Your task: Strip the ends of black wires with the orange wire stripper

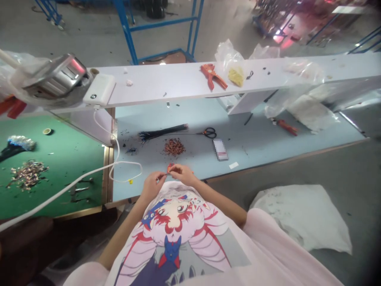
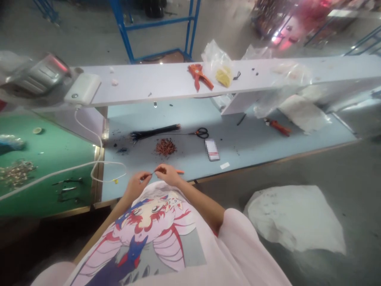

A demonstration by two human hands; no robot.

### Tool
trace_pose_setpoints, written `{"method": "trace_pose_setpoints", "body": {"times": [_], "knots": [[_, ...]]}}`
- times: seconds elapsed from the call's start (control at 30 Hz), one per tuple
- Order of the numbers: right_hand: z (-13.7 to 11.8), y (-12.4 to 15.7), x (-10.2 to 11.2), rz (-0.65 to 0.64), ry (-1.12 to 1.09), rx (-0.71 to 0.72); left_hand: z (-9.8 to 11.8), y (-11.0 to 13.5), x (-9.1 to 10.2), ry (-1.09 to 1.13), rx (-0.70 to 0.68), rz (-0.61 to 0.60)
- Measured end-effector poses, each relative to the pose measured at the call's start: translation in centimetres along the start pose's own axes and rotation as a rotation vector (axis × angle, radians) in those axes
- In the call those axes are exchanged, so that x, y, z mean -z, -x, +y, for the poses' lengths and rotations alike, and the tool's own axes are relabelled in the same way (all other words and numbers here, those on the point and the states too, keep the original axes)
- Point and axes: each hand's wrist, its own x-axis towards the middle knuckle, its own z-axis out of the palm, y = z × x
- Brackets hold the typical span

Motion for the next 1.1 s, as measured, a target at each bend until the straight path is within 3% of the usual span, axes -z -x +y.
{"method": "trace_pose_setpoints", "body": {"times": [0.13,0.27,0.5,0.73,1.1], "knots": [[-2.5,0.7,0.3,0.06,-0.126,0.067,1.8,0.0,0.6,0.228,-0.01,0.078],[-4.4,1.2,0.5,0.094,-0.151,0.13,2.6,0.2,1.1,0.316,-0.017,0.073],[-5.9,2.1,0.7,0.026,0.179,0.329,3.0,0.7,1.7,0.378,0.025,0.025],[-5.9,2.1,0.1,0.02,0.183,0.296,3.8,1.1,2.2,0.417,0.046,-0.1],[-6.1,1.7,0.0,0.043,0.171,0.277,3.6,1.0,2.3,0.446,0.054,-0.032]]}}
